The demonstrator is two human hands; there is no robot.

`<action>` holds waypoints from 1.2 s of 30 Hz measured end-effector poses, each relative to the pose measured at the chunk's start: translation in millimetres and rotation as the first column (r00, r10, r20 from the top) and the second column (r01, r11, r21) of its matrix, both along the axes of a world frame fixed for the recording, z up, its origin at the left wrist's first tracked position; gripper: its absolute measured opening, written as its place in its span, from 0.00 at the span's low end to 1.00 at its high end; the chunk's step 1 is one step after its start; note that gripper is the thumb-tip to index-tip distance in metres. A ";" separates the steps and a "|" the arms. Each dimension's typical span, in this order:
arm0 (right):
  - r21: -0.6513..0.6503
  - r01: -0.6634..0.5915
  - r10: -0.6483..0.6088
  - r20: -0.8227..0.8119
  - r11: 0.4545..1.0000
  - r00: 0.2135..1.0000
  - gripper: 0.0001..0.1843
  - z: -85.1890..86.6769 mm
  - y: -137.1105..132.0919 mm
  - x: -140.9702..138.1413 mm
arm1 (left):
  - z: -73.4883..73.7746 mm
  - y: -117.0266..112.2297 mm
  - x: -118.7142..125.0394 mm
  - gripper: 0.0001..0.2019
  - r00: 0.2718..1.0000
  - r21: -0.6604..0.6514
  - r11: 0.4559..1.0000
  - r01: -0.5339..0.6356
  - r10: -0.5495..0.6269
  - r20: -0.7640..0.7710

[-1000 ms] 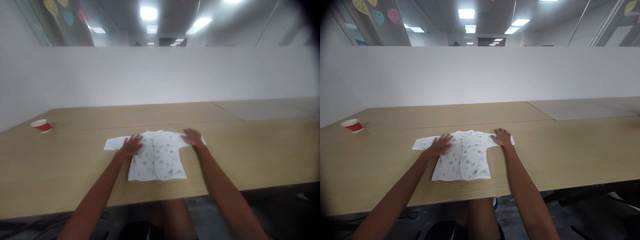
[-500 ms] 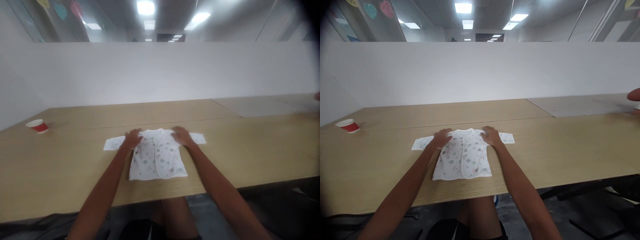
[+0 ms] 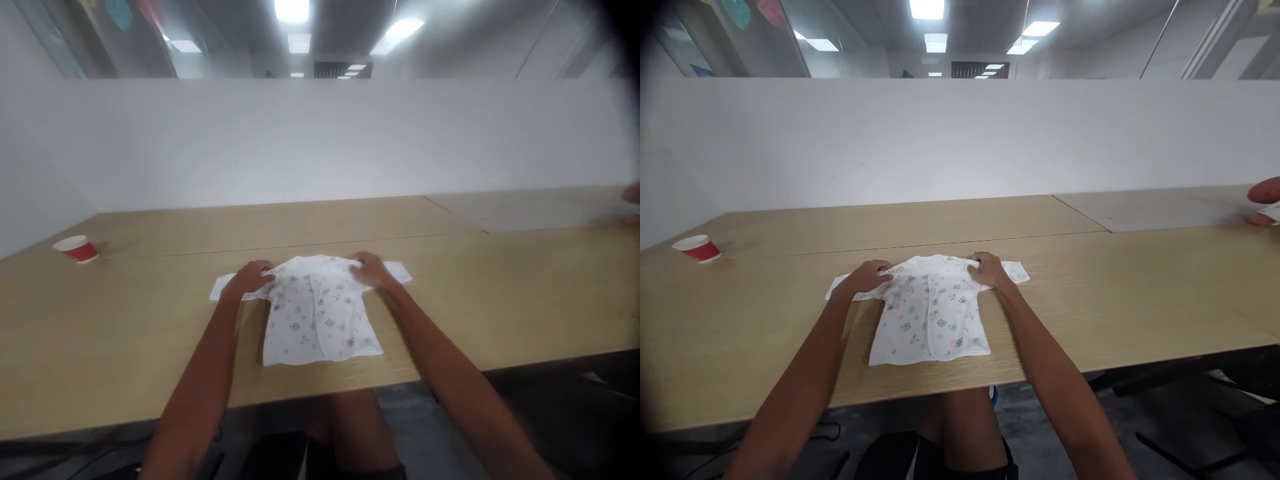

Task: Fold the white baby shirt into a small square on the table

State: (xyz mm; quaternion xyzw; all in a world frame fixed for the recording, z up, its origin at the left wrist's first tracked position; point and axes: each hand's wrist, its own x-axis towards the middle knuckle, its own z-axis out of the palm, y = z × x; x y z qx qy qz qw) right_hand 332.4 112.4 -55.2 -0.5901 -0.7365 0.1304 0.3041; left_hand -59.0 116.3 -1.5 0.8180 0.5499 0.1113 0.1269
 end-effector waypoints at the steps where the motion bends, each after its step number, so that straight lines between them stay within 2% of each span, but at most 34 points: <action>1: -0.007 -0.016 0.016 -0.010 1.000 1.000 0.14 3.0 -2.2 1.3 | -2.3 0.6 -1.2 0.19 1.000 0.002 1.000 -0.009 0.009 0.001; 6: -0.029 -0.129 0.127 -0.070 0.991 0.989 0.22 14.0 -18.5 18.7 | -6.4 -7.5 3.0 0.22 0.999 0.079 0.997 -0.015 0.013 0.032; 9: 0.017 -0.142 0.143 -0.120 0.990 0.982 0.25 26.6 -20.6 28.4 | 9.6 -9.7 10.4 0.23 0.999 0.157 0.987 -0.038 0.033 0.038; 11: 0.076 -0.129 0.139 -0.142 0.989 0.980 0.26 47.5 -15.8 33.3 | 35.4 -6.6 16.0 0.23 0.998 0.213 0.975 -0.060 0.053 0.038; 14: 0.255 -0.085 0.135 -0.187 0.963 0.973 0.26 98.0 -9.0 39.1 | 93.8 -3.4 24.6 0.23 0.996 0.367 0.927 -0.082 0.068 0.052; 16: 0.431 -0.024 0.120 -0.198 0.902 0.973 0.25 131.2 -11.9 41.3 | 131.9 -7.9 28.7 0.23 0.997 0.533 0.844 -0.063 0.036 0.061; 17: 0.517 0.007 0.102 -0.184 0.856 0.978 0.25 142.6 -16.5 41.5 | 145.6 -12.3 29.4 0.22 0.999 0.590 0.807 -0.029 0.002 0.046; 18: 0.594 0.032 0.077 -0.158 0.804 0.984 0.23 148.7 -23.0 41.2 | 153.9 -17.7 28.6 0.22 0.999 0.630 0.776 0.017 -0.031 0.012; 19: 0.665 0.034 0.054 -0.112 0.746 0.992 0.22 148.6 -31.1 40.7 | 155.8 -23.8 26.5 0.22 0.997 0.648 0.758 0.074 -0.064 -0.039; 20: 0.724 0.002 0.038 -0.040 0.690 0.998 0.20 142.4 -40.7 40.2 | 150.9 -30.2 22.9 0.21 0.990 0.650 0.747 0.139 -0.095 -0.102; 21: 0.765 -0.062 0.029 0.057 0.641 0.998 0.17 130.7 -51.4 40.2 | 139.7 -37.0 18.0 0.21 0.976 0.636 0.742 0.211 -0.127 -0.176; 23: 0.772 -0.272 0.044 0.303 0.574 0.952 0.12 95.5 -74.7 42.8 | 102.3 -52.0 6.2 0.21 0.926 0.566 0.743 0.358 -0.206 -0.317; 25: 0.693 -0.457 0.085 0.500 0.557 0.862 0.12 55.3 -97.5 50.0 | 56.0 -68.4 -5.6 0.23 0.865 0.466 0.747 0.474 -0.298 -0.403; 27: 0.616 -0.503 0.086 0.579 0.606 0.811 0.13 21.4 -115.6 61.2 | 14.7 -83.7 -13.5 0.18 0.866 0.446 0.753 0.485 -0.340 -0.366; 28: 0.590 -0.497 0.075 0.594 0.636 0.801 0.12 8.8 -122.2 67.6 | -0.8 -89.6 -15.1 0.16 0.882 0.441 0.770 0.462 -0.344 -0.323; 30: 0.537 -0.457 0.045 0.612 0.709 0.790 0.10 -6.5 -130.7 79.9 | -19.8 -95.4 -13.7 0.20 0.919 0.418 0.820 0.390 -0.318 -0.233; 33: 0.465 -0.382 0.003 0.632 0.799 0.775 0.10 -10.7 -135.7 93.8 | -25.9 -88.3 -5.8 0.27 0.948 0.351 0.882 0.315 -0.275 -0.160; 36: 0.396 -0.306 -0.016 0.632 0.866 0.775 0.14 -5.9 -139.3 102.9 | -25.5 -74.2 -2.8 0.26 0.955 0.240 0.927 0.289 -0.262 -0.138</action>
